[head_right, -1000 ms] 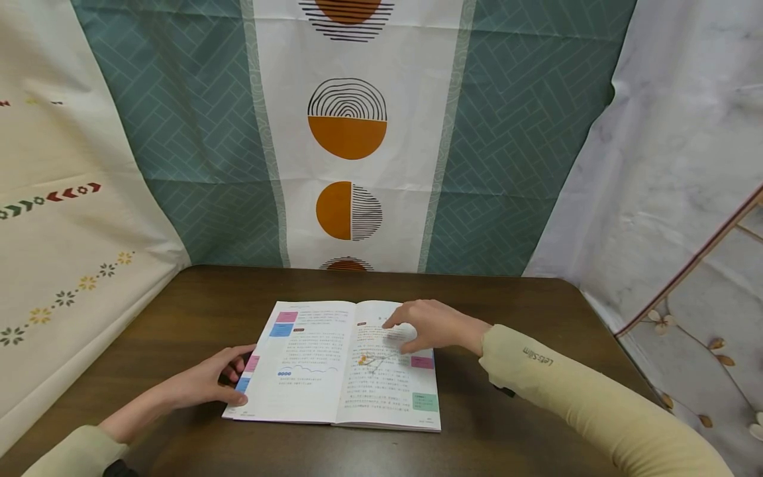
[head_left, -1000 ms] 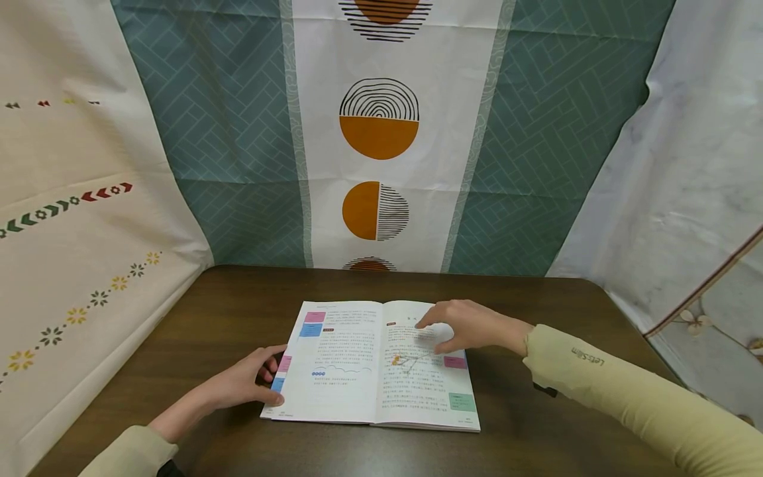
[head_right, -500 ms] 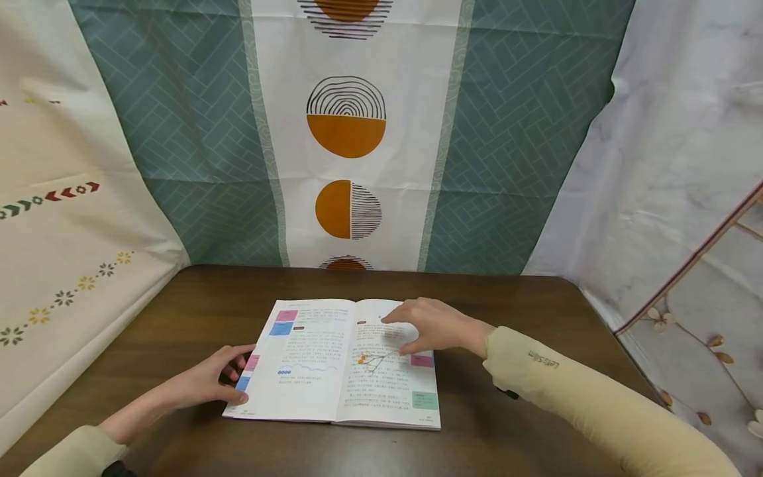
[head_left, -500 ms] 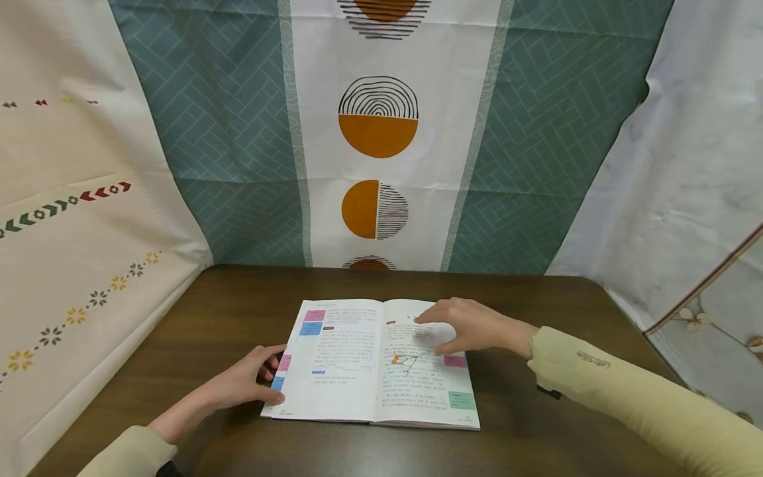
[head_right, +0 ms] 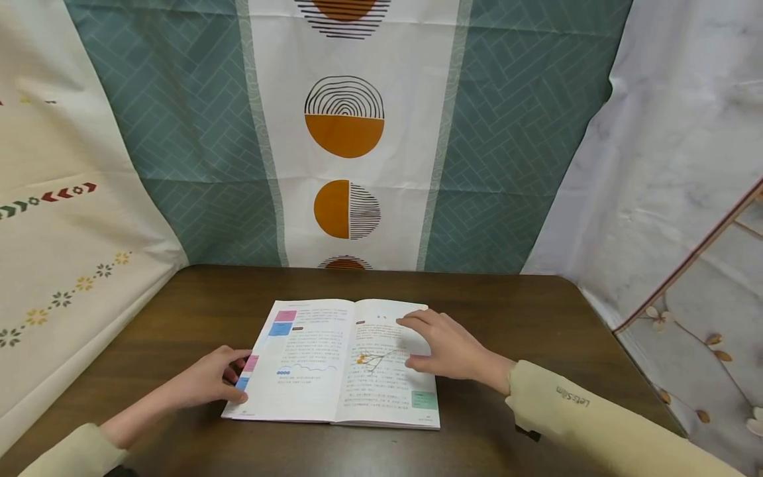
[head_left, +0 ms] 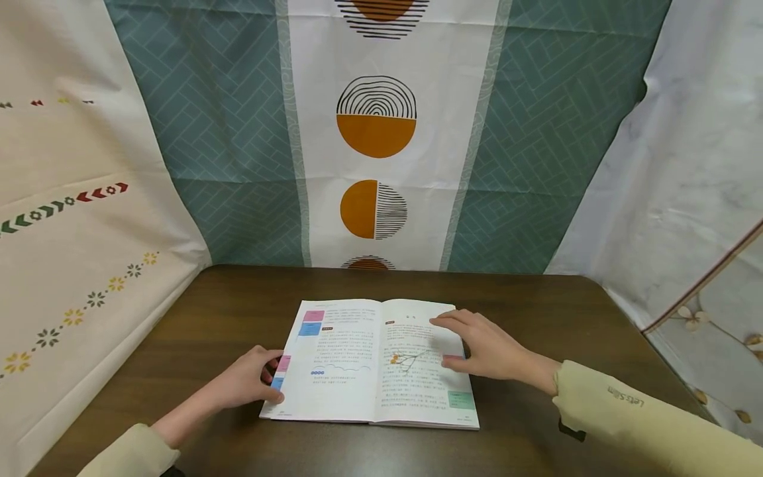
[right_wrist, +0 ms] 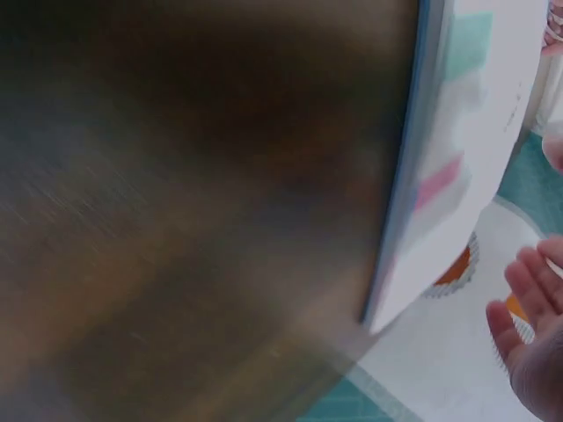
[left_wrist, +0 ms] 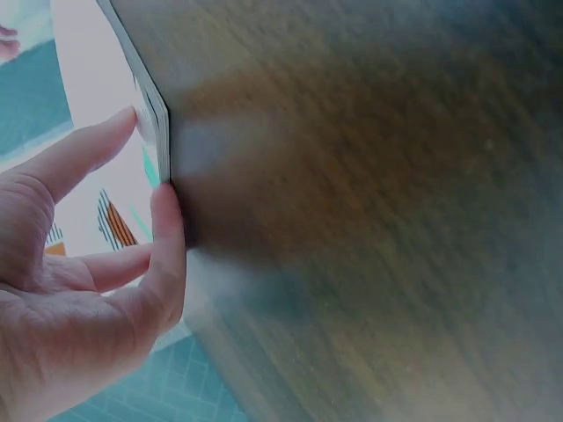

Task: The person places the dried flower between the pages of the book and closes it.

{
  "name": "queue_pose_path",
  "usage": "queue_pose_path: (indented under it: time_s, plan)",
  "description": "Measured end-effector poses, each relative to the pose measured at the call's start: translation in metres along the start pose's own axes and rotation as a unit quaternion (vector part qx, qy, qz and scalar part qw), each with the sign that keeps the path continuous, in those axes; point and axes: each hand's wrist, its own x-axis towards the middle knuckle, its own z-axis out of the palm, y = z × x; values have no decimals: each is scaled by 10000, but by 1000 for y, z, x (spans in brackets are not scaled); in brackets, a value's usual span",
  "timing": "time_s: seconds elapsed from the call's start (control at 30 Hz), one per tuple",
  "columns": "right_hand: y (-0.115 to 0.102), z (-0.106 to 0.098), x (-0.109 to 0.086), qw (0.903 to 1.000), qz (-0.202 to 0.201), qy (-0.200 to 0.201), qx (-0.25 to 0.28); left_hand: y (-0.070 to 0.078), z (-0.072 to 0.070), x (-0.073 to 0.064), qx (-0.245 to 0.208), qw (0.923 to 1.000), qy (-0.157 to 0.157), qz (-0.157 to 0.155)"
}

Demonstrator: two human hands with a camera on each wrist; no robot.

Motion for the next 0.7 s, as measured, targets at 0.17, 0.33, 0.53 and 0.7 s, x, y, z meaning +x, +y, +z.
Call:
queue_pose_path:
  time_s: [0.17, 0.33, 0.53, 0.7]
  plan:
    - [1, 9, -23, 9982, 474, 294, 218, -2, 2, -2, 248, 9995, 148, 105]
    - [1, 18, -43, 9936, 776, 549, 608, -4, 6, -4, 259, 9990, 310, 178]
    - [-7, 27, -61, 9816, 1472, 398, 1151, -1, 10, -6, 165, 9988, 452, -81]
    - [-13, 31, -71, 9657, 1983, 120, 1672, -1, 12, -7, 165, 9982, 527, -247]
